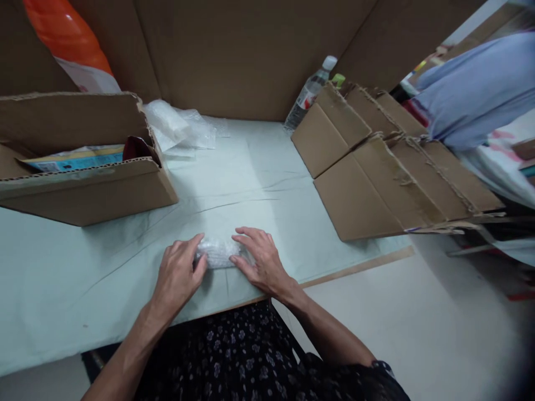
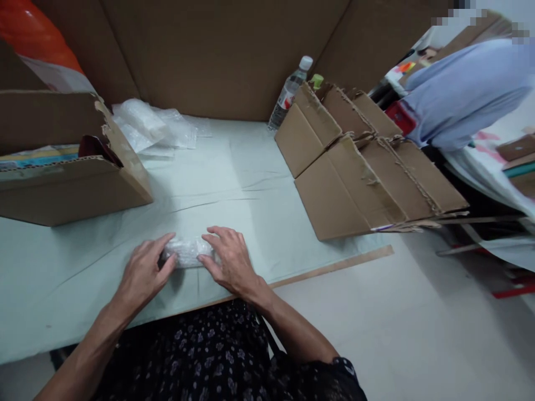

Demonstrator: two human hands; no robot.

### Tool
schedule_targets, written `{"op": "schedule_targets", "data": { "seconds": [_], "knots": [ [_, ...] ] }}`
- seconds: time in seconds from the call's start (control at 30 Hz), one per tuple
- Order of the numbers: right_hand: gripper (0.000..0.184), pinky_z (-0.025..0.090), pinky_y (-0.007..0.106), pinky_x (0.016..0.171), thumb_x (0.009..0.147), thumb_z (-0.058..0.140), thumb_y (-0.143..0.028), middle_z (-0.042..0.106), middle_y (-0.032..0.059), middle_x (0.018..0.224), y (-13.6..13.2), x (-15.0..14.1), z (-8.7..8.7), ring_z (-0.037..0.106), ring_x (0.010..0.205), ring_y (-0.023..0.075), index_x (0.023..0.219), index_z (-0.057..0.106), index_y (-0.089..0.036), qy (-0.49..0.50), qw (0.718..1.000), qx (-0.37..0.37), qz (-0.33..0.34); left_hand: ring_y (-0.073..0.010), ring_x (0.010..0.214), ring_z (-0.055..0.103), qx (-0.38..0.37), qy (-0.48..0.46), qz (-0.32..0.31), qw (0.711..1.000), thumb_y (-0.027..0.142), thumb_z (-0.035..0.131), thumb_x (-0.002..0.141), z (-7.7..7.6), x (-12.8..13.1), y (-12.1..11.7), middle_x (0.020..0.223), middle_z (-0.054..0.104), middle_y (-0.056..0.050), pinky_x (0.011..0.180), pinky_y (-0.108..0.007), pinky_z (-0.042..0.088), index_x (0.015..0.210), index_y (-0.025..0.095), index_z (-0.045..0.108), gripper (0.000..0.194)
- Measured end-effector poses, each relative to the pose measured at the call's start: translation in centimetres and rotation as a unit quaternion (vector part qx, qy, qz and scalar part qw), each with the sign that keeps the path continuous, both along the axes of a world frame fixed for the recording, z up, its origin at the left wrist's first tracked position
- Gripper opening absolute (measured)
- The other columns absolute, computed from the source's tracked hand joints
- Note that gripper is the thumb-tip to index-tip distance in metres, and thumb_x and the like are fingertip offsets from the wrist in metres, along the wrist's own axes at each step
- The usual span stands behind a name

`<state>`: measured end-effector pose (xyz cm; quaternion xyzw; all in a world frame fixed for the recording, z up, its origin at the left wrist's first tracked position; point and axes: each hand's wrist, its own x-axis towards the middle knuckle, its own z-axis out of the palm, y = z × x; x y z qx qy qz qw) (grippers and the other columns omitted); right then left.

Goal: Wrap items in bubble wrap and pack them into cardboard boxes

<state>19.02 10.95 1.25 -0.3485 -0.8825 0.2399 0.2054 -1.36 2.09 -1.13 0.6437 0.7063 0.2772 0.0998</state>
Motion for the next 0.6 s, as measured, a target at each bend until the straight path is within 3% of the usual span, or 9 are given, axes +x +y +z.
{"op": "schedule_targets", "data": {
  "seconds": [0.1, 0.17, 0.27, 0.33, 0.47, 0.6],
  "knots": [
    [0.049, 0.041, 0.055, 0.108, 0.089, 0.071, -0.037, 0.053, 0.0225, 0.148, 1.1, -1.2, -0.1, 0.047, 0.137, 0.0366, 0.13, 0.061, -0.012, -0.08, 0.996, 0.014, 0.033, -0.0329, 0.097, 0.062, -0.016, 0.052, 0.02, 0.998, 0.031, 0.053, 0.094, -0.2, -0.1, 0.6, 0.104, 0.071, -0.015, 0.087, -0.049, 0.05, 0.128, 0.012, 0.062, 0.04],
    [0.038, 0.04, 0.054, 0.109, 0.088, 0.072, -0.03, 0.055, 0.0221, 0.145, 1.5, -1.8, -0.5, 0.044, 0.14, 0.0366, 0.12, 0.064, -0.012, -0.09, 0.994, 0.002, 0.06, -0.033, 0.103, 0.062, -0.002, 0.04, 0.029, 0.999, 0.033, 0.052, 0.095, -0.3, -0.1, 0.1, 0.111, 0.069, -0.016, 0.092, -0.05, 0.05, 0.129, 0.012, 0.061, 0.041],
    [0.016, 0.042, 0.047, 0.106, 0.087, 0.067, -0.016, 0.065, 0.0146, 0.13, 1.4, -1.9, -1.4, 0.052, 0.131, 0.0295, 0.102, 0.064, -0.016, -0.022, 0.995, -0.024, 0.096, -0.0304, 0.118, 0.06, 0.023, -0.035, 0.035, 0.998, 0.032, 0.054, 0.093, -0.7, -0.3, -1.1, 0.129, 0.063, -0.016, 0.1, -0.048, 0.05, 0.137, 0.015, 0.053, 0.047],
    [0.014, 0.046, 0.042, 0.098, 0.087, 0.063, -0.011, 0.07, 0.0095, 0.116, 1.2, -1.5, -1.9, 0.061, 0.114, 0.0243, 0.098, 0.061, -0.019, 0.024, 0.992, -0.045, 0.114, -0.0281, 0.121, 0.06, 0.018, -0.094, 0.033, 0.995, 0.029, 0.056, 0.09, -0.8, -0.4, -1.6, 0.135, 0.061, -0.015, 0.1, -0.046, 0.051, 0.144, 0.017, 0.045, 0.056],
    [0.016, 0.048, 0.037, 0.089, 0.087, 0.061, -0.01, 0.071, 0.0051, 0.1, 1.2, -1.0, -2.3, 0.064, 0.095, 0.0209, 0.098, 0.061, -0.021, 0.043, 0.987, -0.069, 0.137, -0.0246, 0.109, 0.064, -0.041, -0.14, 0.009, 0.989, 0.018, 0.053, 0.084, -0.5, -0.1, -0.8, 0.121, 0.068, -0.011, 0.095, -0.043, 0.053, 0.141, 0.019, 0.049, 0.057],
    [0.015, 0.049, 0.042, 0.094, 0.087, 0.063, -0.015, 0.07, 0.0089, 0.115, 1.9, -0.5, -1.6, 0.064, 0.107, 0.0246, 0.101, 0.063, -0.021, 0.021, 0.989, -0.049, 0.141, -0.0258, 0.1, 0.062, -0.105, -0.086, -0.043, 0.99, 0.009, 0.051, 0.076, 0.3, 0.6, 0.5, 0.104, 0.069, -0.007, 0.093, -0.045, 0.051, 0.118, 0.023, 0.065, 0.046]
  ]
}}
